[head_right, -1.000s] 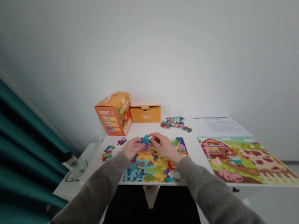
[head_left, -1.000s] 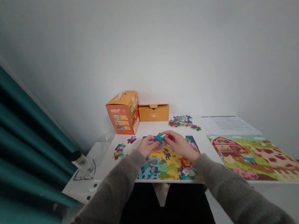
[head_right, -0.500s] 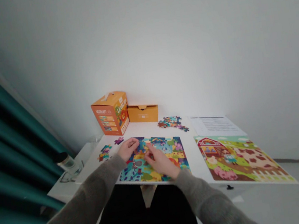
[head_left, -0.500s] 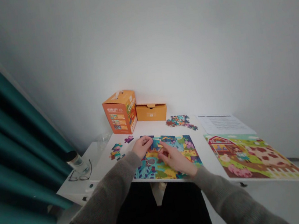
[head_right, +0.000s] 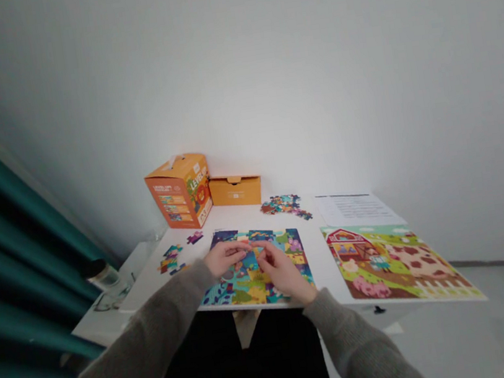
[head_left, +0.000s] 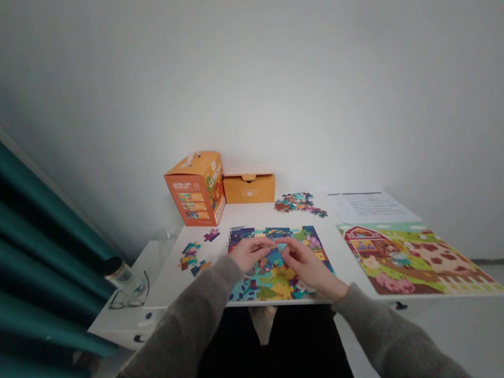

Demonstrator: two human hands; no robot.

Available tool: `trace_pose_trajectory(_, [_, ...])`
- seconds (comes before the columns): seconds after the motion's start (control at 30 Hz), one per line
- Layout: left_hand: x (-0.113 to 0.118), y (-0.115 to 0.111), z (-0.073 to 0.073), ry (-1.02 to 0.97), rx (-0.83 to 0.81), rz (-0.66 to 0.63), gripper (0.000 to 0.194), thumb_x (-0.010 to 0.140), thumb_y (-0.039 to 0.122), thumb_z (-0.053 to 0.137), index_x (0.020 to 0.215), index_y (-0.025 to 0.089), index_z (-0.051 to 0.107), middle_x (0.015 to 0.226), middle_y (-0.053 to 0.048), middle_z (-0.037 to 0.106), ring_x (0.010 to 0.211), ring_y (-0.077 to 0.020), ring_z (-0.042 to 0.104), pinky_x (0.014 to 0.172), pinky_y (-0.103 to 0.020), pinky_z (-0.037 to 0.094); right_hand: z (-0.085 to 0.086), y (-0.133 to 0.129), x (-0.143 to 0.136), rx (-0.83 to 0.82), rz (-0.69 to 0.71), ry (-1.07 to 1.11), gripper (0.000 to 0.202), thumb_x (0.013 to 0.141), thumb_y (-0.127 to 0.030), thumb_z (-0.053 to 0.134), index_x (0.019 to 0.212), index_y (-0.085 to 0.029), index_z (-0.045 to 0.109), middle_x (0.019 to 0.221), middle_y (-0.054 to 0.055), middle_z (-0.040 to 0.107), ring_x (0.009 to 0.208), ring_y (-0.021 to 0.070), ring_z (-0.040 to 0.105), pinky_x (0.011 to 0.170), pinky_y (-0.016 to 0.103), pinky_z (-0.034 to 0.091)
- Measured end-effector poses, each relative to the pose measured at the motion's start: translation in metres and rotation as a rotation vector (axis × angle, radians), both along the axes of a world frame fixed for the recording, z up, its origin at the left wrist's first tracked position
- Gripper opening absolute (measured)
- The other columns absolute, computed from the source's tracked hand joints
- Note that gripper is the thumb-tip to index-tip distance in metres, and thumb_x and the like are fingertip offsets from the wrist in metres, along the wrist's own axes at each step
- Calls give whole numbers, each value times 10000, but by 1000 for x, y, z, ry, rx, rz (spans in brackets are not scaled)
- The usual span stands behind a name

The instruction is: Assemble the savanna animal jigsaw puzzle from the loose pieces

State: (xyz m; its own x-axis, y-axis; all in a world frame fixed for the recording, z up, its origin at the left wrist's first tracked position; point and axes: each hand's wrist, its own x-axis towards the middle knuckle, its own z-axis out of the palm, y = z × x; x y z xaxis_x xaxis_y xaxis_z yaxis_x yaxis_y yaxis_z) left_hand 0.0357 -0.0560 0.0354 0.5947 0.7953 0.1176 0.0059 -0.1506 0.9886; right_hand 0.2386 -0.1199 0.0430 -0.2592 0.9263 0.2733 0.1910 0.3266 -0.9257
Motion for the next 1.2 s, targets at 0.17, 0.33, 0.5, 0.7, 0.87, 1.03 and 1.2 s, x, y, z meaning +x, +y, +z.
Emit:
trace_pose_trajectory(0.17, [8, 2, 2, -59, -27, 53, 461, 710, 477, 827, 941, 138, 618, 663, 23, 635, 449, -88, 565, 462, -217, 480, -5, 0, 2, 5, -29, 38, 297, 925, -356, 552, 1201, -253, 588, 715, -35, 524, 626, 151, 498, 604, 272, 401])
trace_pose_trajectory(0.33, [1, 10, 4, -104, -34, 100, 430, 808, 534, 714, 935, 137, 609, 729, -3, 670, 448, -83, 586, 470, -216, 482, -11, 1, 2, -4, -60, 45, 188, 899, -343, 592, 1052, -234, 603, 718, -38, 529, 629, 144, 509, 596, 262, 405])
trace_pose_trajectory(0.5, [-3, 9, 1, -96, -25, 129, 415, 814, 536, 702, 878, 139, 600, 684, 7, 653, 458, -85, 578, 469, -210, 469, -14, 0, 1, -24, -81, 100, 180, 881, -357, 620, 997, -230, 567, 712, -44, 548, 618, 141, 529, 596, 265, 415])
trace_pose_trajectory(0.7, [-13, 2, 12, -63, -8, 100, 377, 801, 494, 716, 869, 137, 617, 657, -15, 672, 502, -108, 598, 511, -232, 483, -14, 2, 2, -28, -87, 87, 180, 885, -343, 605, 1020, -230, 571, 703, -45, 539, 617, 142, 526, 594, 269, 411])
trace_pose_trajectory(0.87, [-69, 27, 33, -147, 105, 413, 303, 768, 405, 712, 905, 150, 623, 622, 8, 657, 498, -108, 578, 511, -235, 473, -16, 9, 18, 23, -186, 82, 193, 866, -348, 606, 1010, -223, 577, 689, -42, 532, 604, 144, 521, 576, 270, 404])
trace_pose_trajectory(1.03, [-109, 28, 29, -61, 118, 509, 303, 731, 416, 703, 856, 148, 636, 600, 6, 642, 460, -107, 541, 462, -239, 444, -24, 18, 38, 20, -277, 107, 208, 841, -362, 653, 974, -225, 569, 708, -41, 551, 627, 145, 559, 601, 274, 432])
trace_pose_trajectory(1.2, [-103, 2, 8, -39, 93, 549, 315, 730, 440, 700, 842, 155, 629, 577, 13, 627, 462, -103, 531, 464, -226, 425, -24, 14, 40, -5, -308, 184, 263, 818, -396, 690, 962, -239, 535, 735, -42, 562, 617, 148, 597, 584, 279, 471])
